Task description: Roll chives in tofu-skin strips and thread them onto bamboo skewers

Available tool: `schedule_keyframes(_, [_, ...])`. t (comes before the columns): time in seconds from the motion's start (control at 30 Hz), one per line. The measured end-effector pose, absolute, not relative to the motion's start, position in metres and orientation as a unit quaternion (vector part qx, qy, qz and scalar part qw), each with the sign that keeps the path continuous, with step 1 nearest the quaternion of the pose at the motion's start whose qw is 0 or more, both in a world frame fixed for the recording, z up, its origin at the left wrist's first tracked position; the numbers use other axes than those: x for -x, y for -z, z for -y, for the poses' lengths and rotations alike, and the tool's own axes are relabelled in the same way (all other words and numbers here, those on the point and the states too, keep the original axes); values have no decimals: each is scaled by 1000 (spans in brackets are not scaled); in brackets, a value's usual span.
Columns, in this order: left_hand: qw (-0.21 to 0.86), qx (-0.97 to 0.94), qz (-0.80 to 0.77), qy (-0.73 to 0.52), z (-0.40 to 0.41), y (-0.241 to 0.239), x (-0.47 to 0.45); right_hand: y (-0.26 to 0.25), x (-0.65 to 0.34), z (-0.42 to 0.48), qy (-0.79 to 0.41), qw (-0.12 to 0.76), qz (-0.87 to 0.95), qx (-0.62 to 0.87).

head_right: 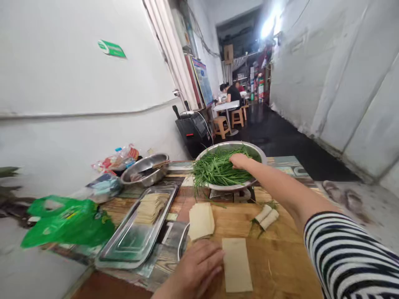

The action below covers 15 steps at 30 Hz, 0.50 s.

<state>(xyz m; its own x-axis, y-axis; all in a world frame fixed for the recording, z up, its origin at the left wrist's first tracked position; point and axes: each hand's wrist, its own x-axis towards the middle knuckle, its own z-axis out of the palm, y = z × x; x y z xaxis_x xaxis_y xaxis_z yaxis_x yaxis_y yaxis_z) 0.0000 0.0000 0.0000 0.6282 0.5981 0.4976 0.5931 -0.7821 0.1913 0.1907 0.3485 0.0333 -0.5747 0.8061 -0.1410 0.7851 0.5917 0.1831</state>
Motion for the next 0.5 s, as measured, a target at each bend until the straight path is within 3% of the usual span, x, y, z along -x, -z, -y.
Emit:
schedule_keyframes(0.27, [-16,-895,-317,-313,-3,-12,9,-66,-195,-348,-66,54,-894,-440])
schedule_keyframes(0.5, [-40,-884,-354,-303,-22,-20,21,-90,-201,-333,-50,79,-892,-443])
